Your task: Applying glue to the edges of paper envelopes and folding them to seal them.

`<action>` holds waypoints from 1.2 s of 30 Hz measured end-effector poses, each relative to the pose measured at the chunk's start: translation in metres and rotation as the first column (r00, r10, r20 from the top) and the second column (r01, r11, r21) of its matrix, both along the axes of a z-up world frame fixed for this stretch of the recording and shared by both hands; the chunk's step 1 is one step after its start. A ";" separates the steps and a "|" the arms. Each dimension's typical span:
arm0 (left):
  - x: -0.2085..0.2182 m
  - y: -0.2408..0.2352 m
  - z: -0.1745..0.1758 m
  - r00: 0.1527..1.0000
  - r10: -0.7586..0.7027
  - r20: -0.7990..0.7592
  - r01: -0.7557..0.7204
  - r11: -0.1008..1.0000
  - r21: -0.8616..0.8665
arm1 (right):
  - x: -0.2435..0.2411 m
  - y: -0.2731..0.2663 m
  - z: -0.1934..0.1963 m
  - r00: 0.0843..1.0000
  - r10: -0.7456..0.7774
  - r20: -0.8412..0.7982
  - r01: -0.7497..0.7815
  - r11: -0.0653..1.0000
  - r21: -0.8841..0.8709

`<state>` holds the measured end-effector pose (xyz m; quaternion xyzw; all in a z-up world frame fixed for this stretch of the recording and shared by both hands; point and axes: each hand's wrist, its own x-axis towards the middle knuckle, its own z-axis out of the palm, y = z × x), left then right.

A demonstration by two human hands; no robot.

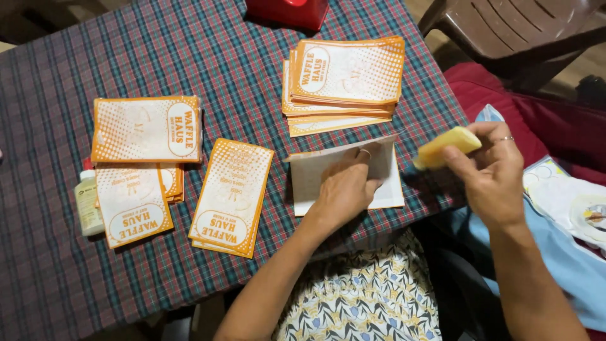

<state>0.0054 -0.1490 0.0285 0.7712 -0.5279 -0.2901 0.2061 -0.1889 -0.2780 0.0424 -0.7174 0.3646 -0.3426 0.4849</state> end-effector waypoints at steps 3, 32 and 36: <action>0.003 0.000 0.008 0.999 0.029 -0.017 -0.030 0.999 -0.026 | 0.013 0.011 -0.004 0.998 -0.007 0.068 0.011 0.998 -0.062; 0.000 0.004 0.033 0.981 0.005 -0.193 0.032 0.982 0.187 | -0.027 0.019 -0.023 0.993 0.075 -0.093 -0.096 0.964 -0.248; 0.001 0.003 0.032 0.990 0.016 -0.138 -0.004 0.996 0.089 | -0.040 0.026 -0.025 0.988 0.069 -0.138 -0.101 0.965 -0.244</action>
